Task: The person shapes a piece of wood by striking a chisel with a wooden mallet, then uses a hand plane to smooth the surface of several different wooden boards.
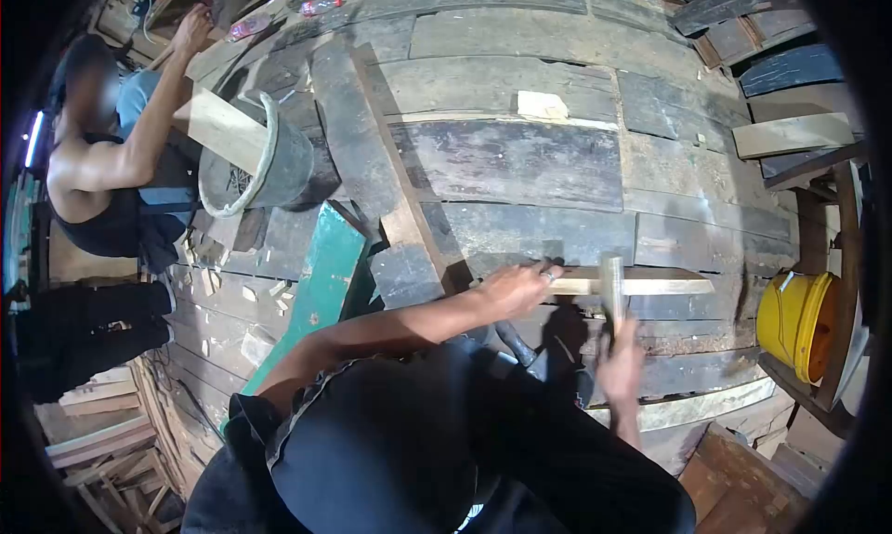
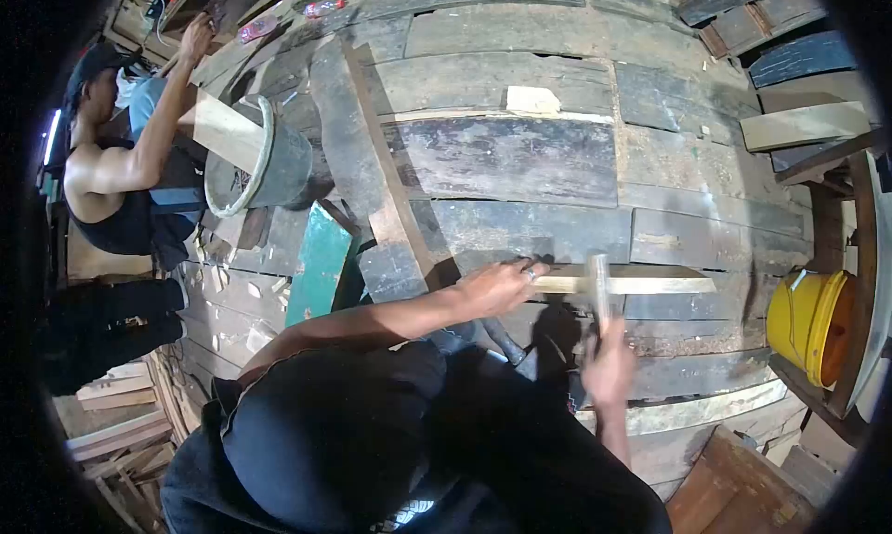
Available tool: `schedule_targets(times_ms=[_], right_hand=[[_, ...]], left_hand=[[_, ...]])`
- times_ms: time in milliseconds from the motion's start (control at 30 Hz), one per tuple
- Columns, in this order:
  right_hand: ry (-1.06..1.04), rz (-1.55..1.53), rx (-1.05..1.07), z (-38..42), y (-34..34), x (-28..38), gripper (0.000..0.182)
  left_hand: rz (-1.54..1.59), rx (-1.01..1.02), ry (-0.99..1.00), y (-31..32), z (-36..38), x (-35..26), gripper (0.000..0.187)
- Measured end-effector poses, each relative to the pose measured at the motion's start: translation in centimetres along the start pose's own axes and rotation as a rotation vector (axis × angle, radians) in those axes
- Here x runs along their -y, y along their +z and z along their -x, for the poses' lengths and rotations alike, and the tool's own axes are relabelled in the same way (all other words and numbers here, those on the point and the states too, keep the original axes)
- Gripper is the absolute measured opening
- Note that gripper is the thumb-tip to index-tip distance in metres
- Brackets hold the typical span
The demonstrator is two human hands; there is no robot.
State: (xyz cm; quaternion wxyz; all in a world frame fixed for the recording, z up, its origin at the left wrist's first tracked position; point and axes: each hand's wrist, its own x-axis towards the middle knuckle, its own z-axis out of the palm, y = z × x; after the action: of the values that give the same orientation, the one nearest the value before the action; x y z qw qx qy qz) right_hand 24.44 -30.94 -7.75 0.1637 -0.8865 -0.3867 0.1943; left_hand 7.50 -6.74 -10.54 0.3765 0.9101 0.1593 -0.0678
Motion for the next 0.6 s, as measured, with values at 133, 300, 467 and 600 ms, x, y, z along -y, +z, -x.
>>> schedule_targets(times_ms=[133,300,467,600], right_hand=[[0.255,-0.260,-0.232,-3.7,-2.7,-6.5,0.054],[0.193,-0.321,-0.208,-4.3,-2.3,-6.0,0.041],[0.203,-0.056,0.206,-1.0,-2.0,3.6,0.060],[0.296,-0.360,-0.120,-4.8,-3.5,-3.4,0.032]], left_hand=[[-0.004,-0.099,0.051,-0.2,0.2,-0.1,0.044],[0.027,-0.035,0.005,-0.2,0.0,-0.3,0.046],[0.011,-0.075,0.070,-0.3,0.2,-0.2,0.044],[0.016,-0.049,0.026,-0.3,0.1,0.0,0.040]])
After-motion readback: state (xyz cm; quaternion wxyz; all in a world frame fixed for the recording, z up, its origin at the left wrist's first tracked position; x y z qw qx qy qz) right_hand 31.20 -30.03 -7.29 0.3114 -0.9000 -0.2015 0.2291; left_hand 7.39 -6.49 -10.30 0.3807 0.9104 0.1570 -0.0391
